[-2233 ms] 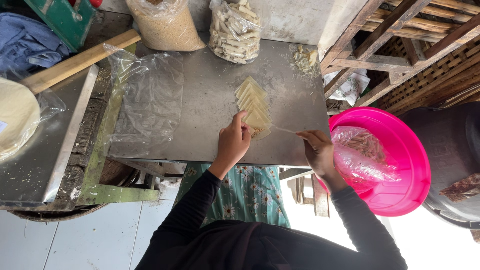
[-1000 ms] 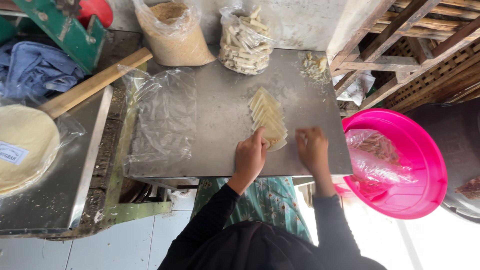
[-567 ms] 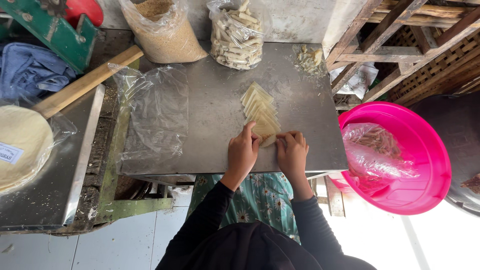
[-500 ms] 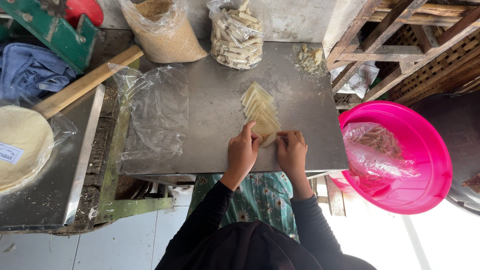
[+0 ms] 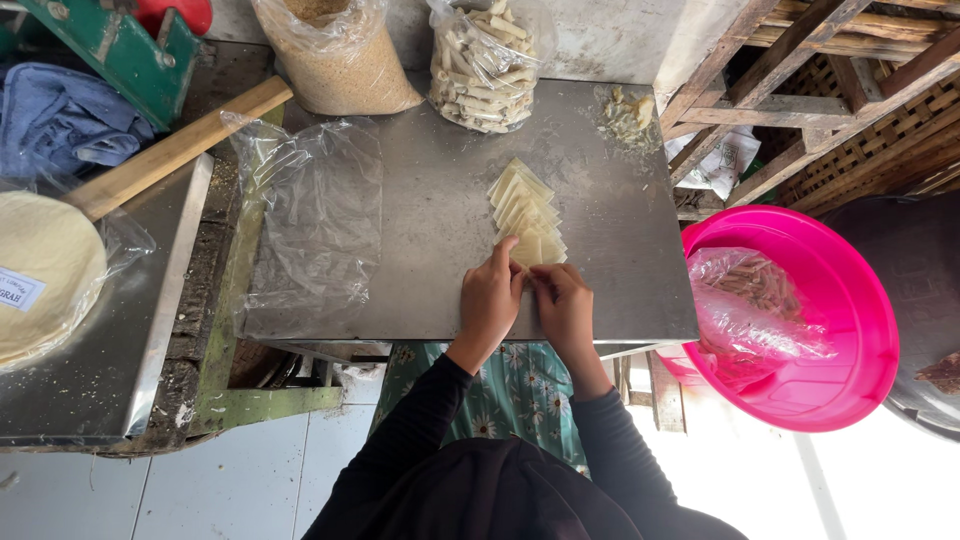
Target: The person fills small square sheets of dough with a granular mixture and folds them into triangular snack shapes by hand.
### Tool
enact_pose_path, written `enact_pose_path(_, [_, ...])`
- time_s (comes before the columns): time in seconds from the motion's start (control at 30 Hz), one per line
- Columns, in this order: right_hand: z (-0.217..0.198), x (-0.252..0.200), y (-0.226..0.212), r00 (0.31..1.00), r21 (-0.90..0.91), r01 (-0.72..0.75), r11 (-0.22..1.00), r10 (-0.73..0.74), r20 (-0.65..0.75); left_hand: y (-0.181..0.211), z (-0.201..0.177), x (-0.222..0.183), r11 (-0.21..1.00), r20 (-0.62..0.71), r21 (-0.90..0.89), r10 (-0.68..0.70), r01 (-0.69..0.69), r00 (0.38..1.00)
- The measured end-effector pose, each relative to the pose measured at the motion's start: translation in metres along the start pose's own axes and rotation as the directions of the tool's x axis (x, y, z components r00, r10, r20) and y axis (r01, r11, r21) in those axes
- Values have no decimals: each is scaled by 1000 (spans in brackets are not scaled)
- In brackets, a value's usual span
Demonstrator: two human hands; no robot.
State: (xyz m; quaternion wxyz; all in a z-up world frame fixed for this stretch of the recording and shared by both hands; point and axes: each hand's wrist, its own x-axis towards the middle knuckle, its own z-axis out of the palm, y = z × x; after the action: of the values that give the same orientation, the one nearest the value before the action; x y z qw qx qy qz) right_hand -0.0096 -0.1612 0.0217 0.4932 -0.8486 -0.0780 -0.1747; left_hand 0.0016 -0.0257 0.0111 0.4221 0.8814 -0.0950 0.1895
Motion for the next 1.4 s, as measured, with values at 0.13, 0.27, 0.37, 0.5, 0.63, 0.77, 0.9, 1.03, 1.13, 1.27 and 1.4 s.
enact_pose_path(0.13, [1, -3, -2, 996, -211, 92, 973, -89, 24, -1, -3, -1, 998, 8, -48, 28, -27, 1000])
enact_pose_path(0.27, [1, 1, 2, 985, -283, 169, 944, -156, 67, -9, -22, 0, 984, 113, -107, 151, -139, 982])
enact_pose_path(0.37, [-4, 6, 5, 975, -279, 202, 939, -166, 146, -12, -30, 3, 945, 114, 14, 322, -326, 940])
enact_pose_path(0.5, [-18, 22, 5, 946, -209, 171, 963, -101, 310, -13, -28, 8, 915, 100, 44, 396, -401, 913])
enact_pose_path(0.63, [-28, 28, 3, 902, -125, 169, 978, -103, 420, -14, -19, 13, 956, 130, 47, 281, -289, 951])
enact_pose_path(0.77, [-21, 28, 10, 938, -138, 159, 978, -107, 329, -18, -18, 16, 972, 177, 35, 223, -232, 959])
enact_pose_path(0.9, [-16, 37, 25, 923, -206, 247, 947, -165, 348, -20, -19, 19, 968, 196, -6, 247, -251, 949])
enact_pose_path(1.03, [-13, 64, 33, 884, -300, 248, 921, -88, 459, -20, -9, 29, 995, 160, 43, 87, -95, 983])
enact_pose_path(1.13, [-8, 85, 32, 841, -347, 182, 920, 38, 540, -23, -1, 39, 999, 145, 20, -44, 42, 988])
enact_pose_path(1.27, [-11, 99, 25, 821, -411, 132, 902, 133, 556, -26, -1, 45, 979, 200, -92, -159, 180, 967])
enact_pose_path(1.4, [-17, 89, 25, 847, -310, 256, 916, -58, 528, -23, -4, 37, 999, 198, 0, 46, -47, 979])
